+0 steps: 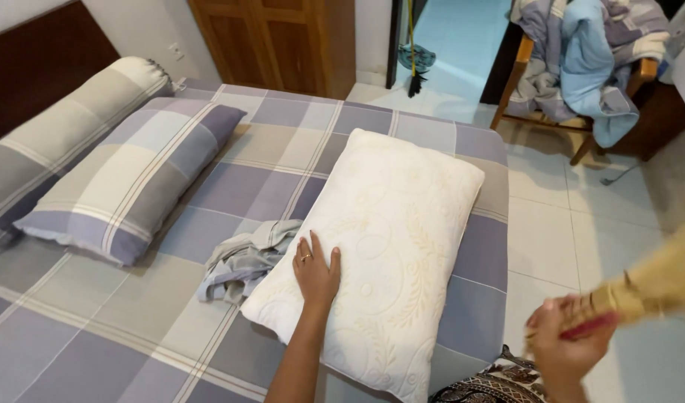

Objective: The person places a pillow into a pillowcase, adjusts it, and then uses a broom to dust the pillow. They repeat this process with another pillow, dusting it thoroughly before placing a pillowcase on it.

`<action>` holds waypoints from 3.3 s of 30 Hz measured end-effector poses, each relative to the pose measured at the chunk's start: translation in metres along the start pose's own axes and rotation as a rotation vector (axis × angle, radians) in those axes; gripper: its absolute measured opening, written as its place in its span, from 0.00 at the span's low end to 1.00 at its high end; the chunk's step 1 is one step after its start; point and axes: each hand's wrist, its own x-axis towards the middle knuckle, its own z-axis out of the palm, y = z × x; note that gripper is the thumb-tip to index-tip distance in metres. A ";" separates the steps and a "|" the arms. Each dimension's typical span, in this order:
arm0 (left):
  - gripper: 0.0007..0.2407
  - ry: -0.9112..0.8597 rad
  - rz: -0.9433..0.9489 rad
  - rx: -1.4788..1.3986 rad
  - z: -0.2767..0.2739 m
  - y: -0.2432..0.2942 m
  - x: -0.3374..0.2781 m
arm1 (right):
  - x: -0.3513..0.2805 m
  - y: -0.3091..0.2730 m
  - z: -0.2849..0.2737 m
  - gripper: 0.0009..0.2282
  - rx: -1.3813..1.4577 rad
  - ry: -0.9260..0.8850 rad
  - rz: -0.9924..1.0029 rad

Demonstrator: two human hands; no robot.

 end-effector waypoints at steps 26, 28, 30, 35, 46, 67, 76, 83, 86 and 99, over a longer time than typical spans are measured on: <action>0.19 0.420 -0.716 -0.635 0.017 -0.162 -0.078 | -0.121 0.022 -0.051 0.23 -0.836 -1.037 0.598; 0.17 0.400 -0.777 -0.791 0.031 -0.179 -0.067 | -0.112 0.008 -0.056 0.26 -0.776 -0.956 0.563; 0.15 0.466 -0.665 -0.826 0.055 -0.201 -0.075 | -0.118 -0.018 -0.074 0.26 -0.429 -0.623 0.527; 0.13 0.694 -0.785 -1.438 0.014 -0.195 -0.061 | -0.174 0.039 -0.077 0.19 -0.025 -0.597 0.365; 0.14 0.928 -0.583 -1.165 -0.065 -0.139 -0.072 | -0.122 0.002 -0.071 0.22 -0.892 -0.552 0.319; 0.15 0.237 0.117 -0.593 0.009 0.059 0.015 | -0.092 0.055 -0.023 0.18 -0.289 -0.297 0.310; 0.23 0.153 0.137 -0.288 0.016 0.045 0.008 | -0.005 0.002 -0.027 0.20 -0.651 -0.383 0.608; 0.21 0.119 0.151 -0.213 0.020 0.042 0.008 | -0.058 0.106 0.025 0.18 -0.207 -0.090 0.459; 0.21 0.109 0.173 -0.204 0.016 0.041 0.008 | -0.069 0.083 0.042 0.15 -0.607 -0.605 0.899; 0.20 0.093 0.167 -0.188 0.019 0.037 0.013 | -0.087 0.100 0.042 0.20 -0.341 -0.182 0.925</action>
